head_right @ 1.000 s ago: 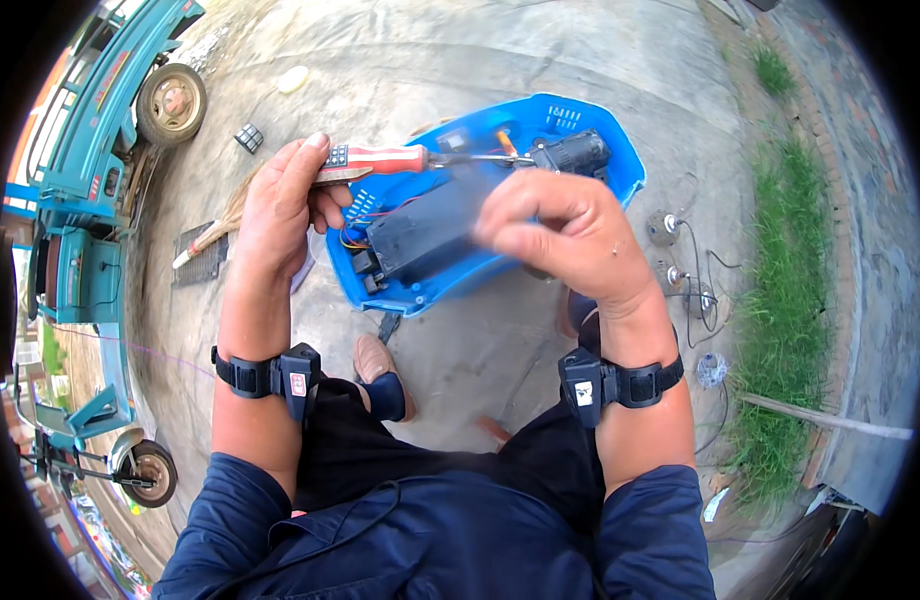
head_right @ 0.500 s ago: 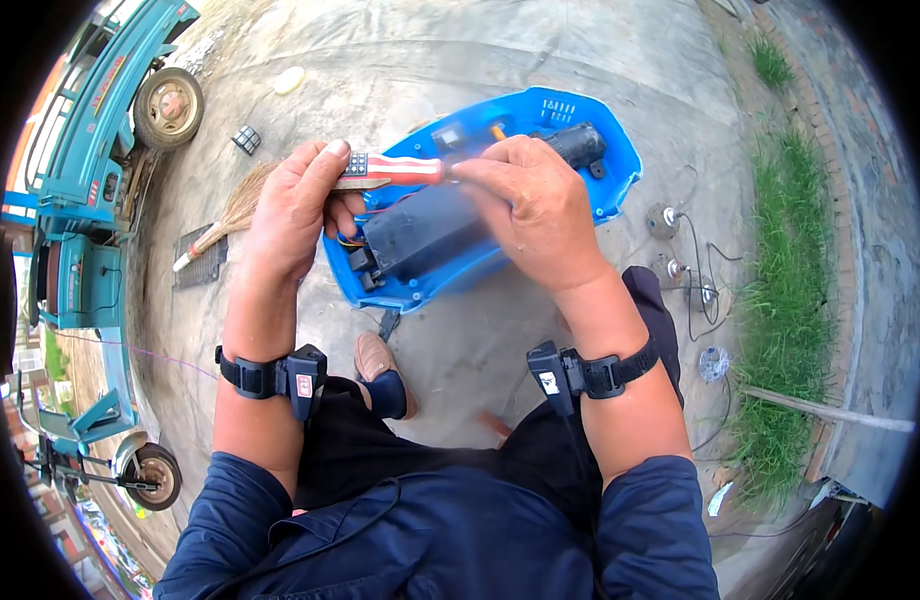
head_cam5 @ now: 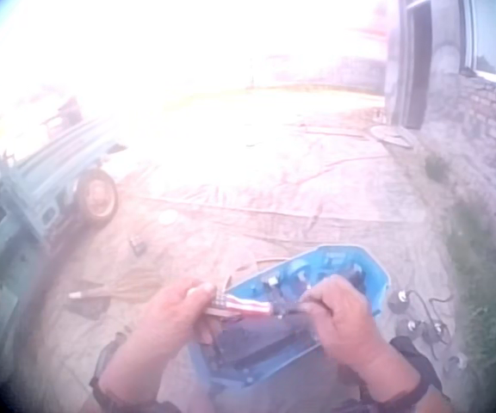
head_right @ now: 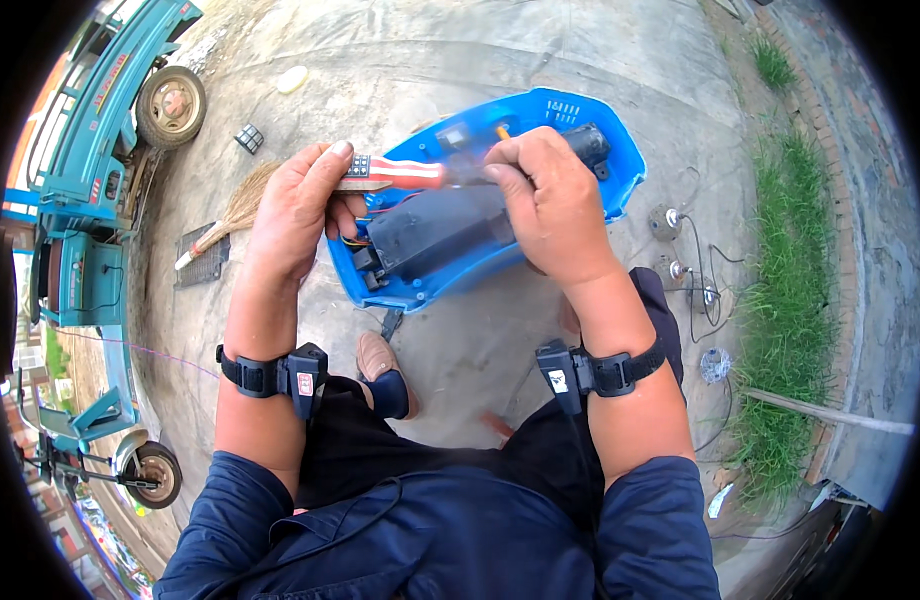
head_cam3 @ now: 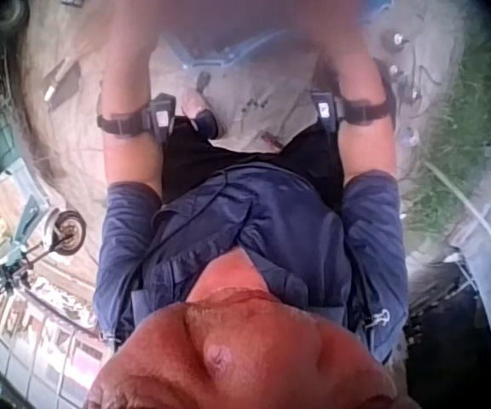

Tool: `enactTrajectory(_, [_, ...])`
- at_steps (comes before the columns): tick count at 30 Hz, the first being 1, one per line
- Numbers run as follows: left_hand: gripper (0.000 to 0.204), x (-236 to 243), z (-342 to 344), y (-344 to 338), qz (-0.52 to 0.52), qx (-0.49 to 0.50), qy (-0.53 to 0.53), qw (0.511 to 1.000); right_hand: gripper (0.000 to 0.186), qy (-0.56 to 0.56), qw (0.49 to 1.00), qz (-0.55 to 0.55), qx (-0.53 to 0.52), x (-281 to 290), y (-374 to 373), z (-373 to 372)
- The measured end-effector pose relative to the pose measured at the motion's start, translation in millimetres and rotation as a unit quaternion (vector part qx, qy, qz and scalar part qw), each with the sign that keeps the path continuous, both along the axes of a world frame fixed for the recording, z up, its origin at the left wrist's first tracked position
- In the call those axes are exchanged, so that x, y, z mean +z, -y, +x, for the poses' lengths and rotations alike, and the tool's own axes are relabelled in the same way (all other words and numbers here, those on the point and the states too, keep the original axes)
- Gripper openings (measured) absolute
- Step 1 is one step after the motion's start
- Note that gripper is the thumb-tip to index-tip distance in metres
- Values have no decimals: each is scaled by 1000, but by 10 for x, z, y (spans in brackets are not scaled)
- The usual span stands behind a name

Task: The person unscrews a component from the internal motor assembly of a blue plastic sprayer housing and handles small mechanical parts by hand.

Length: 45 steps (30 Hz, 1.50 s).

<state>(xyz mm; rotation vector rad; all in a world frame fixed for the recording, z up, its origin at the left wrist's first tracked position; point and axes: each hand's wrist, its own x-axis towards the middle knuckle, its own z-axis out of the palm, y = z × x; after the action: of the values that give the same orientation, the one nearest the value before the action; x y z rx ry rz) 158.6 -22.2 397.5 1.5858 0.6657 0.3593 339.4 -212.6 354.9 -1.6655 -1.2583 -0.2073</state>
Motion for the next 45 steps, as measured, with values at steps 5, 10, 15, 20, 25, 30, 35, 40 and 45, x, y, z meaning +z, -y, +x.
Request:
enactTrajectory(5, [35,15,-28,-70,0,9,5,1000,6,-322,913,-128,214,190,219,64])
enactTrajectory(10, [35,9,-23,-74,5,12,9,1000,11,-394,850,-158,311,128,216,-75])
enactTrajectory(15, [37,-2,-16,-54,-22,-5,9,1000,23,-51,998,-3,42,51,-13,-118])
enactTrajectory(20, [36,1,4,-18,-15,-12,-2,1000,26,94,995,-25,38,42,-63,-157])
enactTrajectory(25, [37,-10,-8,-20,-12,-9,-4,1000,19,43,998,-6,42,-17,-61,-144])
enactTrajectory(30, [36,11,-19,-50,-9,11,-3,1000,10,-292,955,28,49,-4,38,-76])
enactTrajectory(35, [37,0,-51,-95,-8,13,10,1000,17,-501,851,85,132,-37,97,44])
enactTrajectory(40, [38,32,-44,-101,-3,24,7,1000,18,-528,829,132,132,-28,149,145])
enactTrajectory(45, [36,35,-66,-124,26,25,0,999,20,-509,844,107,129,63,229,226])
